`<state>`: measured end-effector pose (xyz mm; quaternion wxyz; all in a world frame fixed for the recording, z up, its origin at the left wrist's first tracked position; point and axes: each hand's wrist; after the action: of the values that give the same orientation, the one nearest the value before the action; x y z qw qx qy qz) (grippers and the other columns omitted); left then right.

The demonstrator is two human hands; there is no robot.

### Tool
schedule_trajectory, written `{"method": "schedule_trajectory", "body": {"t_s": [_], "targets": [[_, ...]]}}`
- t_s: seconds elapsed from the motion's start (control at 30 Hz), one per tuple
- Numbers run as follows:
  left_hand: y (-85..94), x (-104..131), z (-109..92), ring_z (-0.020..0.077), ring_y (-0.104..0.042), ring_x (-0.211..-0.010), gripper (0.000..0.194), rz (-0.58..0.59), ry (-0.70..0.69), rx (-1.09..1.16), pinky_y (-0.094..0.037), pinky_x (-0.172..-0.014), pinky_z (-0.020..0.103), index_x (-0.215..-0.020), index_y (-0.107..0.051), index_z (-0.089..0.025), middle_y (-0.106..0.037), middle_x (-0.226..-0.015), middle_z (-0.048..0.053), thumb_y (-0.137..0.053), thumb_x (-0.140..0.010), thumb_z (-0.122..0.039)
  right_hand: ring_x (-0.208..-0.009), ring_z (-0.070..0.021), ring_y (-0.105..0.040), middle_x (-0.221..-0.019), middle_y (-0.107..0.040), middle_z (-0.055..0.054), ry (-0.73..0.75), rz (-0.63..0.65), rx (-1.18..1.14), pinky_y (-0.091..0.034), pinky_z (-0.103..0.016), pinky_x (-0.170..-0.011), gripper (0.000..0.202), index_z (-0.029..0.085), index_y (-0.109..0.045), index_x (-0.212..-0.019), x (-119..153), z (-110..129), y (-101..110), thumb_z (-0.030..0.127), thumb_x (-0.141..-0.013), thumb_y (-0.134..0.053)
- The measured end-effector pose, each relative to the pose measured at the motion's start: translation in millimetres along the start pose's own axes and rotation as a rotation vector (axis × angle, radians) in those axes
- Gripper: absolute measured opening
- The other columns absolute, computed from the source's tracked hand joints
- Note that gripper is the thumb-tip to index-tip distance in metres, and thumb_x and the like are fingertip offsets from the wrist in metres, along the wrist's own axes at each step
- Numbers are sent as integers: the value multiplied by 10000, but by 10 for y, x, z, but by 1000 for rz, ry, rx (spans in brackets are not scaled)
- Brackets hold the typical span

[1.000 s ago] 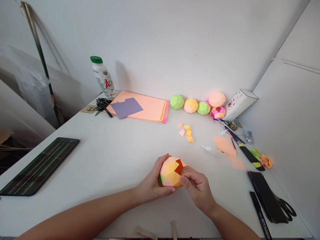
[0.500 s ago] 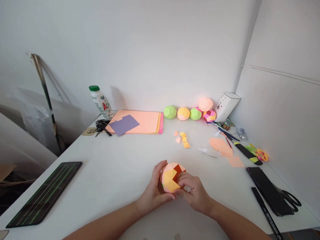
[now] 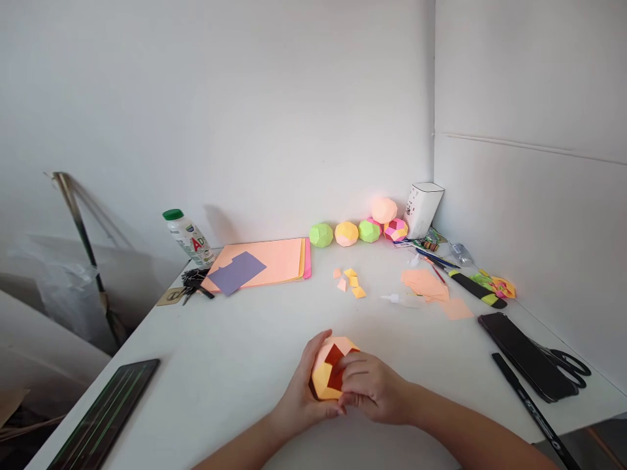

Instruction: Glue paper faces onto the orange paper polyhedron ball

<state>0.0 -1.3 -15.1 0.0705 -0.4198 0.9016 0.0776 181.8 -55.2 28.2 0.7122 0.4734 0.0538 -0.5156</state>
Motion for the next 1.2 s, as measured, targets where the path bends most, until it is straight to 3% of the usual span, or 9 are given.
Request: {"method": "schedule_trajectory", "body": {"t_s": [0.1, 0.2, 0.3, 0.37, 0.53, 0.67, 0.93, 1.1, 1.2], "targets": [[2, 8, -4, 373, -432, -1223, 954, 35, 51, 119, -447, -959, 476, -1364, -319, -267, -340, -1399, 142, -799, -579, -516, -708, -184, -581, -612, -612, -54, -39, -51, -106, -515, -325, -680, 358, 191, -593, -722, -11, 25, 54, 301, -962, -351], [-1, 15, 21, 336, -521, -1119, 902, -10, 96, 229, -502, -870, 426, -1326, -353, -278, -420, -1328, 128, -819, -577, -469, -733, -187, -607, -726, -652, -81, -110, -252, -239, -521, -352, -696, 396, 178, -618, -804, -13, 35, 173, 331, -978, -296], [2, -3, 20, 317, -558, -1072, 881, -73, 164, 372, -515, -827, 404, -1302, -370, -294, -493, -1269, 115, -813, -570, -501, -694, -175, -578, -715, -614, -59, -365, -512, -273, -500, -347, -672, 415, 184, -624, -806, 0, -35, 290, 387, -976, -304], [9, -29, -3, 324, -537, -1110, 860, -111, 195, 443, -496, -859, 416, -1291, -393, -285, -504, -1273, 118, -779, -576, -568, -715, -172, -558, -758, -598, -54, -581, -574, -292, -494, -336, -670, 401, 186, -629, -872, 9, -112, 327, 438, -964, -331], [21, -70, -55, 349, -450, -1218, 816, -98, 167, 507, -436, -948, 459, -1287, -425, -251, -476, -1328, 138, -694, -627, -649, -950, -219, -570, -1130, -545, -117, -934, -270, -619, -540, -308, -601, 510, 219, -509, -1221, -22, -160, 254, 589, -904, -355], [-12, -33, -53, 348, -485, -1193, 891, -103, 175, 478, -471, -916, 451, -1329, -352, -304, -455, -1351, 124, -763, -590, -583, -911, -216, -613, -1154, -574, -90, -944, -64, -923, -555, -359, -653, 526, 264, -471, -1280, -69, -46, 181, 604, -913, -310], [-66, 31, -32, 370, -323, -1331, 911, 8, 120, 400, -442, -980, 438, -1400, -255, -367, -225, -1507, 98, -784, -660, -428, -1072, -236, -576, -1209, -579, -80, -990, -186, -833, -470, -416, -889, 502, 247, -513, -1251, -7, -154, 210, 583, -914, -355], [-60, 24, 89, 353, -382, -1293, 894, -20, 149, 375, -450, -976, 457, -1422, -203, -361, -268, -1484, 111, -750, -715, -388, -1119, -232, -544, -1187, -591, -85, -869, -189, -673, -438, -392, -951, 450, 223, -584, -1184, -37, -125, 242, 533, -922, -390], [-70, 29, 96, 361, -340, -1318, 913, -5, 118, 353, -442, -989, 477, -1431, -162, -347, -188, -1506, 122, -740, -726, -390, -1089, -244, -549, -1158, -594, -90, -824, -155, -524, -451, -408, -929, 440, 219, -611, -1159, -46, -105, 237, 520, -924, -393]]}}
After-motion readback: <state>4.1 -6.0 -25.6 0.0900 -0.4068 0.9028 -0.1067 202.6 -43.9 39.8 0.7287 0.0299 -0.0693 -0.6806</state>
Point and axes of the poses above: each hand's wrist, its own x-axis away from the middle knuckle, its own y-axis out of the back of the hand, z = x × y
